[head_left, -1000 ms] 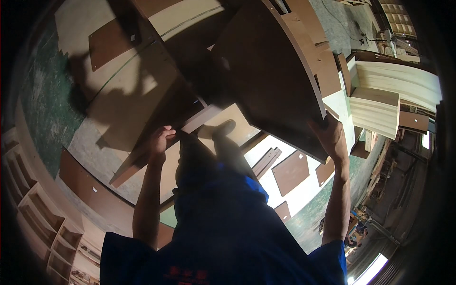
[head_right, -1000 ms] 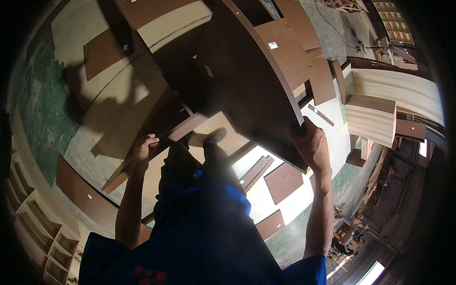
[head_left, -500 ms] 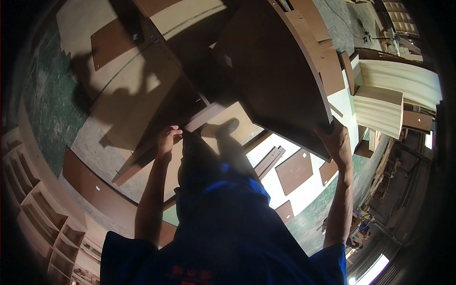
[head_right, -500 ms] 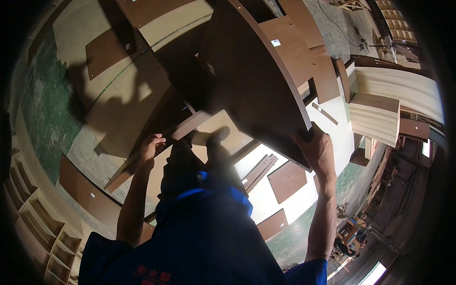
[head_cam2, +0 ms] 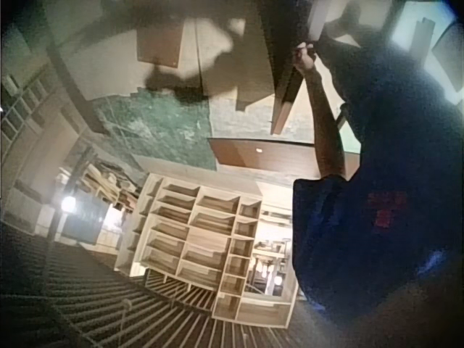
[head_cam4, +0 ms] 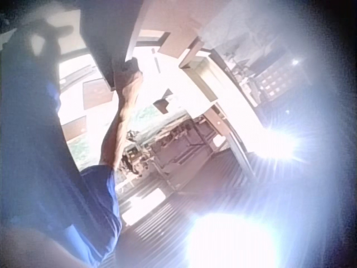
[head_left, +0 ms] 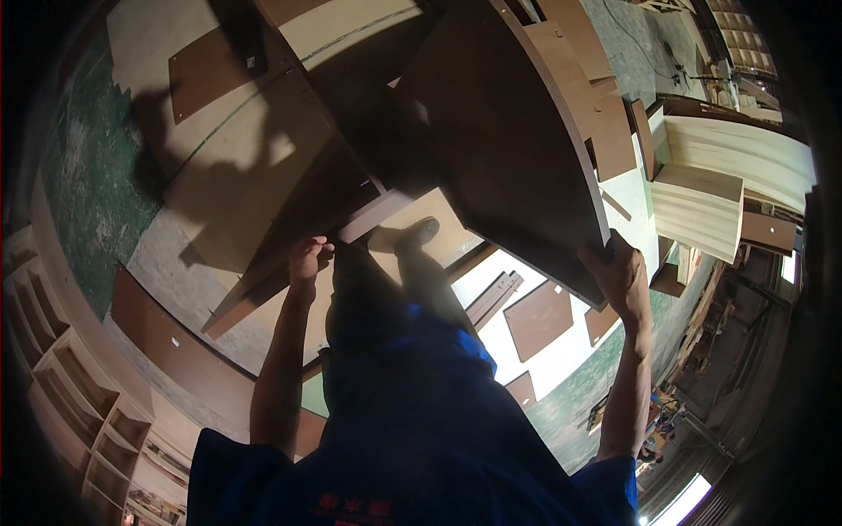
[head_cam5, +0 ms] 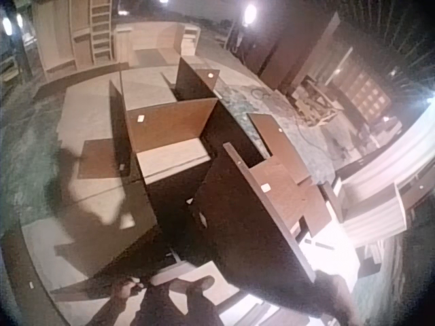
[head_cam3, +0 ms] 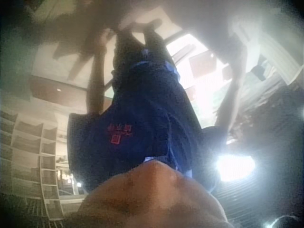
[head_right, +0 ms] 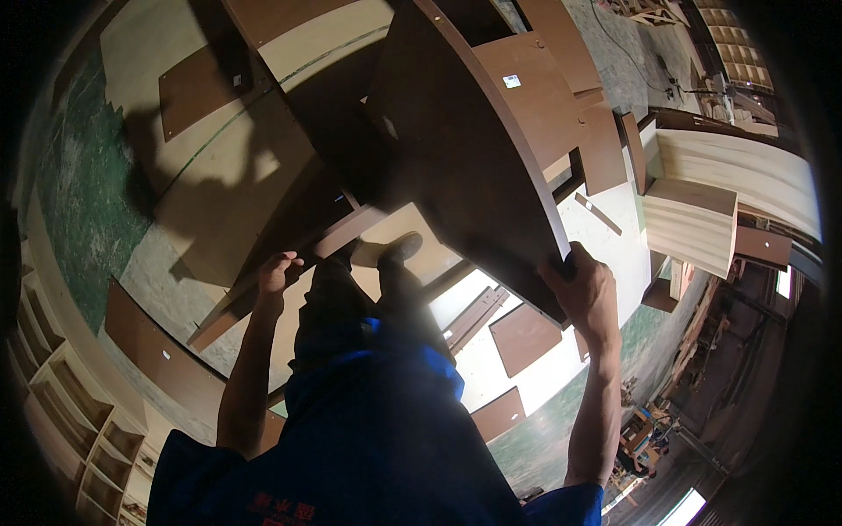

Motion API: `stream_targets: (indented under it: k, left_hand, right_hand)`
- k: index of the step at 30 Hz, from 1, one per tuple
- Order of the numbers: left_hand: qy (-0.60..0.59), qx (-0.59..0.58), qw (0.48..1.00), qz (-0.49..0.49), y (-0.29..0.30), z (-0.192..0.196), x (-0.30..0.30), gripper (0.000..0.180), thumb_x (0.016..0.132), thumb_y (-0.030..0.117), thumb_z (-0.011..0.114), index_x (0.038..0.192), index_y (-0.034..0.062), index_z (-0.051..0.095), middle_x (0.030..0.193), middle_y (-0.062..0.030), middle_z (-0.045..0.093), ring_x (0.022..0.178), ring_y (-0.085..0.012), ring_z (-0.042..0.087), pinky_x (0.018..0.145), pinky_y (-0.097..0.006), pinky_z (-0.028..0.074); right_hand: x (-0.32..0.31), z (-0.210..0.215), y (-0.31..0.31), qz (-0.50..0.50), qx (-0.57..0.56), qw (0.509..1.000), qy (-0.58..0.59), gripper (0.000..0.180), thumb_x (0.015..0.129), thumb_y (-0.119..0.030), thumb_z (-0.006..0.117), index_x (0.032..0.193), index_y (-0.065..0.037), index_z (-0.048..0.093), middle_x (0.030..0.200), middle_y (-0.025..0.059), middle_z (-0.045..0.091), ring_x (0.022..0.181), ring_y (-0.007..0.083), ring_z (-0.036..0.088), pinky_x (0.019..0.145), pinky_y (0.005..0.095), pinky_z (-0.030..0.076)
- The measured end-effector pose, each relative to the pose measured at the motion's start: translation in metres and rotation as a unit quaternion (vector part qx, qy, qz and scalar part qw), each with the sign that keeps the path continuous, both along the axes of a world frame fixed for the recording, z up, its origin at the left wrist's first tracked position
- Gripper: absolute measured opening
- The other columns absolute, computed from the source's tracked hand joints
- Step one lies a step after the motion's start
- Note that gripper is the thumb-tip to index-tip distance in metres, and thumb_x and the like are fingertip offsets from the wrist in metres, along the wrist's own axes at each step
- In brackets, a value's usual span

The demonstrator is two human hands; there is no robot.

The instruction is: The person assembles wooden furniture by picking up panels, placing them together, and using a power drill to drive screws into pre-drilled holes.

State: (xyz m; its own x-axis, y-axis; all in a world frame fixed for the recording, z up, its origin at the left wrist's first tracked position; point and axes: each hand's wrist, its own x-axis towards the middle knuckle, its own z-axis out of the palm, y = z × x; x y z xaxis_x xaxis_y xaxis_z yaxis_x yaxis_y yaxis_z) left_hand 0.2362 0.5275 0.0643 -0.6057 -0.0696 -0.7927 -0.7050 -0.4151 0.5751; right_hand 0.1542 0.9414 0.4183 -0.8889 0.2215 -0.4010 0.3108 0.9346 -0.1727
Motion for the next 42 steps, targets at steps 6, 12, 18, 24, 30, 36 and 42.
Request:
stream_targets:
  k: [6, 12, 18, 24, 30, 36, 42]
  left_hand:
    - [0.033, -0.014, 0.998, -0.044, 0.002, 0.000, -0.012, 0.024, 0.088, 0.019, 0.056, 0.106, 0.0040, 0.062, 0.089, -0.0069, 0.067, 0.075, -0.0152, 0.062, 0.069, -0.027, 0.048]
    - [0.056, -0.099, 0.984, -0.137, 0.012, 0.033, -0.047, 0.027, 0.087, 0.017, 0.059, 0.110, 0.0018, 0.060, 0.094, -0.0060, 0.064, 0.082, -0.0152, 0.060, 0.077, -0.028, 0.050]
    - [0.308, -0.205, 0.909, -0.194, 0.076, 0.120, -0.101, 0.023, 0.093, 0.004, 0.053, 0.115, 0.0011, 0.057, 0.101, -0.0069, 0.062, 0.094, -0.0154, 0.059, 0.088, -0.029, 0.047]
    - [0.567, -0.421, 0.648, -0.285, 0.160, 0.265, -0.158, 0.035, 0.089, 0.001, 0.053, 0.124, -0.0024, 0.049, 0.126, -0.0154, 0.053, 0.117, -0.0292, 0.050, 0.101, -0.038, 0.038]
    - [0.671, -0.451, 0.270, -0.523, 0.224, 0.346, -0.208, 0.065, 0.066, 0.001, 0.071, 0.126, 0.0036, 0.046, 0.128, -0.0173, 0.049, 0.124, -0.0379, 0.044, 0.104, -0.049, 0.036]
    - [0.616, -0.351, 0.177, -0.682, 0.274, 0.360, -0.237, 0.046, 0.056, -0.004, 0.068, 0.100, 0.0038, 0.058, 0.096, -0.0146, 0.058, 0.099, -0.0351, 0.055, 0.089, -0.043, 0.044]
    - [0.506, -0.367, 0.206, -0.752, 0.284, 0.346, -0.251, 0.048, 0.055, -0.006, 0.069, 0.101, 0.0061, 0.064, 0.102, -0.0129, 0.067, 0.098, -0.0303, 0.062, 0.085, -0.040, 0.047]
  right_hand:
    - [0.009, 0.015, -0.009, -0.017, -0.052, 0.998, 0.003, 0.022, 0.085, -0.018, 0.067, 0.094, 0.001, 0.061, 0.071, 0.0147, 0.067, 0.060, 0.0204, 0.066, 0.057, 0.0321, 0.050]
    - [0.028, 0.020, 0.008, -0.112, -0.152, 0.982, 0.002, 0.032, 0.086, -0.017, 0.068, 0.109, 0.004, 0.058, 0.078, 0.0136, 0.068, 0.064, 0.0158, 0.065, 0.060, 0.0286, 0.051]
    - [0.092, -0.010, 0.061, -0.223, -0.456, 0.847, 0.159, 0.056, 0.090, -0.041, 0.062, 0.126, 0.002, 0.053, 0.116, 0.0143, 0.061, 0.112, 0.0240, 0.056, 0.096, 0.0375, 0.045]
    - [0.153, -0.112, 0.050, -0.430, -0.603, 0.649, 0.171, 0.061, 0.092, -0.030, 0.059, 0.142, -0.004, 0.035, 0.142, 0.0163, 0.041, 0.126, 0.0306, 0.046, 0.104, 0.0420, 0.041]
    - [0.152, -0.167, 0.013, -0.265, -0.343, 0.883, 0.177, 0.098, 0.075, -0.021, 0.077, 0.149, -0.008, 0.014, 0.145, 0.0241, 0.031, 0.131, 0.0418, 0.036, 0.105, 0.0414, 0.038]
    - [0.118, -0.195, 0.020, -0.256, -0.348, 0.882, 0.189, 0.082, 0.076, -0.020, 0.074, 0.141, -0.008, 0.025, 0.139, 0.0185, 0.038, 0.103, 0.0442, 0.057, 0.082, 0.0496, 0.050]
    - [0.110, -0.223, 0.036, -0.244, -0.330, 0.893, 0.187, 0.064, 0.075, -0.016, 0.073, 0.126, -0.005, 0.037, 0.127, 0.0169, 0.050, 0.093, 0.0425, 0.061, 0.077, 0.0507, 0.051]
